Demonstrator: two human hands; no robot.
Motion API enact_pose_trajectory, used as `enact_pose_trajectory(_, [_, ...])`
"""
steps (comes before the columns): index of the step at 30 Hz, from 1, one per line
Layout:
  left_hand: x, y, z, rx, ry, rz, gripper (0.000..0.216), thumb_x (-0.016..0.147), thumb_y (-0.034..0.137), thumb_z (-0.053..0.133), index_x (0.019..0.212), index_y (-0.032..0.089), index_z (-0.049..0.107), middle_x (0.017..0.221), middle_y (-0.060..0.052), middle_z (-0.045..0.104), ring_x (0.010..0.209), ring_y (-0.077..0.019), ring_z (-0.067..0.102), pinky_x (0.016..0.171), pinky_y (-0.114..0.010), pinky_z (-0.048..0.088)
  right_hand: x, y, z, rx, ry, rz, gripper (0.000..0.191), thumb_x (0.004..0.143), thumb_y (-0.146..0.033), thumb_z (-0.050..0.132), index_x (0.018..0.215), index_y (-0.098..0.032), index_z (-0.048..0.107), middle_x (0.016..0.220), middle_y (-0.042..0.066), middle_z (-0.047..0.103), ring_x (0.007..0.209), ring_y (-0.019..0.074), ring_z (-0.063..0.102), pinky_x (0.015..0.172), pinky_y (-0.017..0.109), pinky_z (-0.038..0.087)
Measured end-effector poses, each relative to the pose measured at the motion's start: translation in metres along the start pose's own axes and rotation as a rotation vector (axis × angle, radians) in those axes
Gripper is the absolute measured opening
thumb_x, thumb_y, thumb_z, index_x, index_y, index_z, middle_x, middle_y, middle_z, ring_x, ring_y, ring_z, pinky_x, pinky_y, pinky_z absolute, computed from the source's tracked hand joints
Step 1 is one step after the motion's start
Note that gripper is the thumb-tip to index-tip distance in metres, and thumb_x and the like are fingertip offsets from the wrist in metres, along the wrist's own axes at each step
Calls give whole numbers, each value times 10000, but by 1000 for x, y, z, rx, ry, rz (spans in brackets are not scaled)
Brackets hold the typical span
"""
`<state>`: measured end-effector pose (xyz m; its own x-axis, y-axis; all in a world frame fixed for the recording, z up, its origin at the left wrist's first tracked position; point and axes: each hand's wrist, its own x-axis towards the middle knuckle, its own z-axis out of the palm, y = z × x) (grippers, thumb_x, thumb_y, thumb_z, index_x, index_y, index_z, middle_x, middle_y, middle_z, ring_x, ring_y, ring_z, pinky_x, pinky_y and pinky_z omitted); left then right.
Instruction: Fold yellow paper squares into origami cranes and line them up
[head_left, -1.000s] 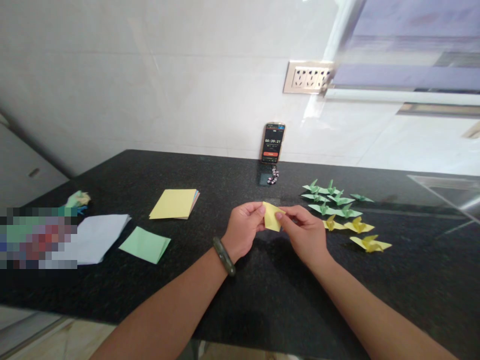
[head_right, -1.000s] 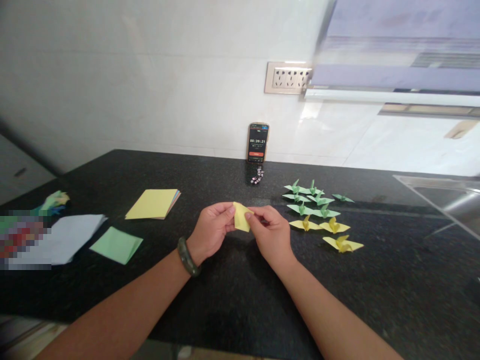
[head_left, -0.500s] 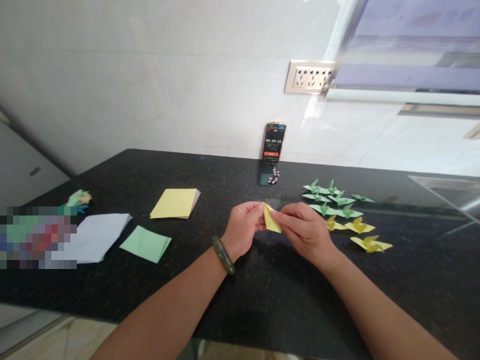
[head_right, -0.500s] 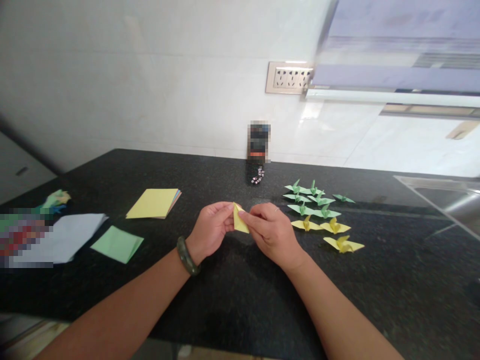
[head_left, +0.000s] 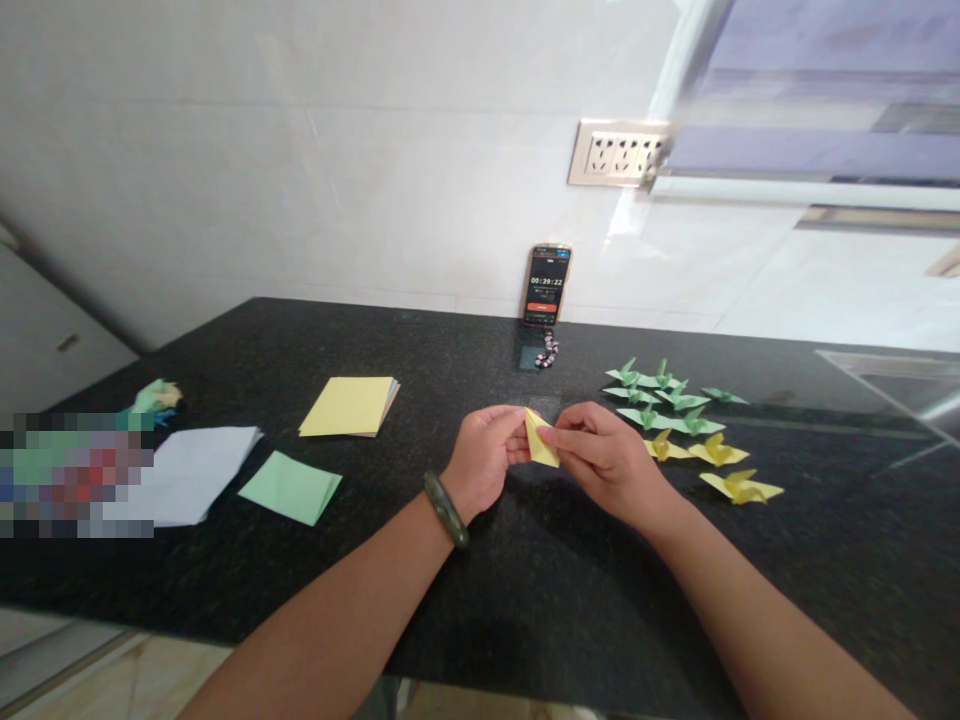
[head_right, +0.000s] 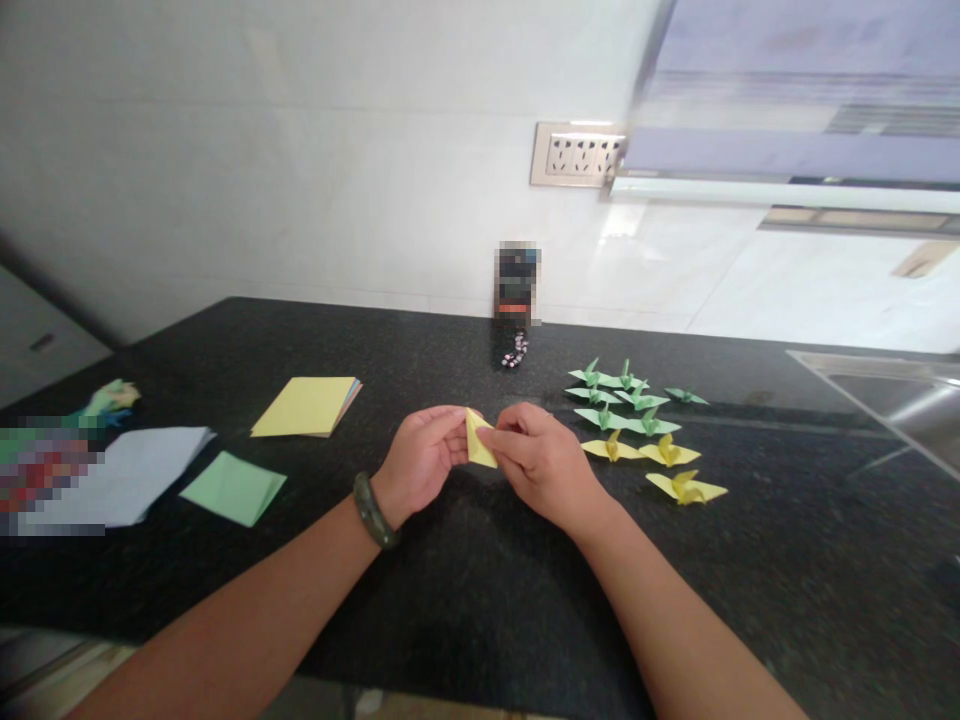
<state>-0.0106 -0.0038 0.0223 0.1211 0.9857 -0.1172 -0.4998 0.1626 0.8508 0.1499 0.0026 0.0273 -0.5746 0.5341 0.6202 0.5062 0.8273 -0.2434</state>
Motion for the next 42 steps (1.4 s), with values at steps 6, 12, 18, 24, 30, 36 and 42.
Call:
enact_pose_trajectory(6, [1,-3,0,66,7,55,301,641,399,688,658,108,611,568,-24,608,501,-103,561,537,-246,466,-1,-1,2,-18,-49,28,221,861,-189,474,982,-212,657,817,64,538,711,138,494,598,261,409])
enact_pose_trajectory(12, [2,-5,-1,111,93,94,266,601,353,724,651,110,629,565,-12,611,500,-104,553,521,-252,467,1,-8,0,172,9,136,207,860,-250,478,954,-198,655,833,55,552,760,144,532,649,266,434])
enact_pose_trajectory(18, [2,-6,-1,156,116,116,235,599,326,723,668,111,657,599,-21,623,562,-120,570,579,-269,476,3,-10,8,241,61,514,253,842,-352,488,713,-162,592,639,14,559,595,124,505,555,245,402])
enact_pose_trajectory(24, [1,-10,-2,188,77,115,194,613,309,704,656,123,666,594,-15,612,545,-110,542,558,-257,451,3,-12,18,333,-27,586,254,796,-366,535,644,-162,553,595,-2,535,549,109,468,511,223,366])
enact_pose_trajectory(30, [2,-8,-1,221,123,144,207,612,316,703,640,117,653,563,-3,580,516,-97,511,536,-250,439,3,-12,15,497,-88,617,249,816,-348,502,681,-150,570,570,-8,526,509,102,480,492,220,383])
enact_pose_trajectory(36, [1,-6,2,143,124,122,284,626,397,685,634,123,610,574,-2,570,515,-101,513,514,-249,445,3,-12,10,637,-116,652,231,817,-338,492,758,-138,593,561,-4,543,503,106,509,488,223,425])
enact_pose_trajectory(42, [1,-5,-2,414,79,206,260,658,379,669,611,137,587,515,16,541,464,-83,463,457,-208,361,2,-10,12,672,-94,730,212,775,-331,530,668,-149,553,562,-15,524,473,92,492,453,213,425])
